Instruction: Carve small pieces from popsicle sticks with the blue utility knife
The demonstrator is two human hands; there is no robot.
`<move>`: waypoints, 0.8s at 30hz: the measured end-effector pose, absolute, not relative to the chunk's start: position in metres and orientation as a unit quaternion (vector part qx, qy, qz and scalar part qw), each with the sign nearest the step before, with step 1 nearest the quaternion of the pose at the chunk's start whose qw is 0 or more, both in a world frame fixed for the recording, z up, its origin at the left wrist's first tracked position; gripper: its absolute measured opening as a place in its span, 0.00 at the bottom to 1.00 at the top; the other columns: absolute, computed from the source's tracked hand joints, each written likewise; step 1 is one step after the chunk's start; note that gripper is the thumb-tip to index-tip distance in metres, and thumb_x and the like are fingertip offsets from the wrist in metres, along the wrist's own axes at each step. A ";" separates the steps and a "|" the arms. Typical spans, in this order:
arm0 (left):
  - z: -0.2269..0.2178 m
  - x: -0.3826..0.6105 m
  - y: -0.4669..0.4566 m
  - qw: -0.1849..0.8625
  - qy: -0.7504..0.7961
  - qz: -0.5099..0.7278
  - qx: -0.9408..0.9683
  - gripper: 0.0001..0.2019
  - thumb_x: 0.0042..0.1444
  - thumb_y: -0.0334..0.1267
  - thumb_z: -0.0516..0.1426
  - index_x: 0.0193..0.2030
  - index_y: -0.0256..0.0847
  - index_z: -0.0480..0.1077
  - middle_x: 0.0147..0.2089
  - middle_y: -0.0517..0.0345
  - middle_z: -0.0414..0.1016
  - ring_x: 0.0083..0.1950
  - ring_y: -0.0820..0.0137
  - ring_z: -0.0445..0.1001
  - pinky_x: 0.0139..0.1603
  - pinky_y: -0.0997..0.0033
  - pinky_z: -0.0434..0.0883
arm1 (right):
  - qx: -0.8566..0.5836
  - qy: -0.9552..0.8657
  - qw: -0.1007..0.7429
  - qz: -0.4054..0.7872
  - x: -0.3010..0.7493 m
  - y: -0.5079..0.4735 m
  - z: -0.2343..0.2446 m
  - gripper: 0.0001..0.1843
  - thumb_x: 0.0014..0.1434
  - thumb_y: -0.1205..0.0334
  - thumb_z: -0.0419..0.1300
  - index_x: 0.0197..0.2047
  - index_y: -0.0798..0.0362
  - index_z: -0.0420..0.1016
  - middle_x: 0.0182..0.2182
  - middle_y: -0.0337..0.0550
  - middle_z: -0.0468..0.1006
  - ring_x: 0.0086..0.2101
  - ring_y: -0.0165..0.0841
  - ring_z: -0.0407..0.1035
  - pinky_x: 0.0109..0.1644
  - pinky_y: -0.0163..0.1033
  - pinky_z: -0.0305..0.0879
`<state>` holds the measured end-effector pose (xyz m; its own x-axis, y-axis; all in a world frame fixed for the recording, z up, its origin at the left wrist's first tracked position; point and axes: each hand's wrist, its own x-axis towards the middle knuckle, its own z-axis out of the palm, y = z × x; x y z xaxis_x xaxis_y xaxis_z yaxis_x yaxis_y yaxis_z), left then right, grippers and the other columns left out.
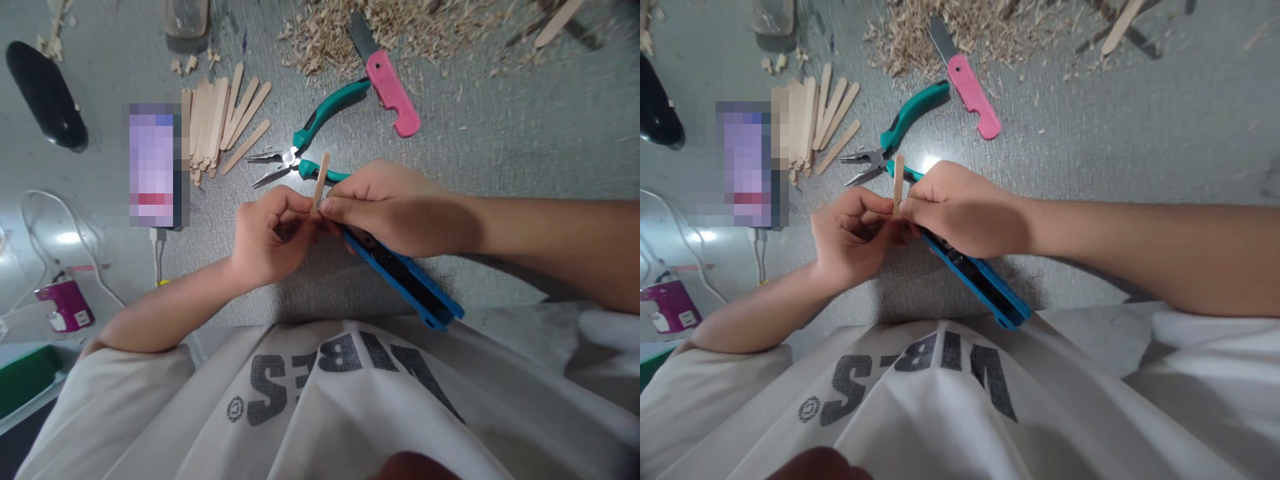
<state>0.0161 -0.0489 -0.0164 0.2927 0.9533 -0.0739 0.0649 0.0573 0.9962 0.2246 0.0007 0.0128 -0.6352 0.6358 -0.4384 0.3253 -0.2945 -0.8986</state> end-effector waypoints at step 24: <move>0.000 0.008 -0.034 0.690 0.431 0.341 0.471 0.14 0.61 0.41 0.76 0.38 0.40 0.76 0.34 0.58 0.90 0.30 0.66 0.89 0.28 0.74 0.86 | -0.336 -0.571 0.179 0.728 0.236 -0.001 -0.001 0.25 0.79 0.61 0.60 0.26 0.53 0.75 0.19 0.36 0.69 0.20 0.26 0.64 0.24 0.33 0.56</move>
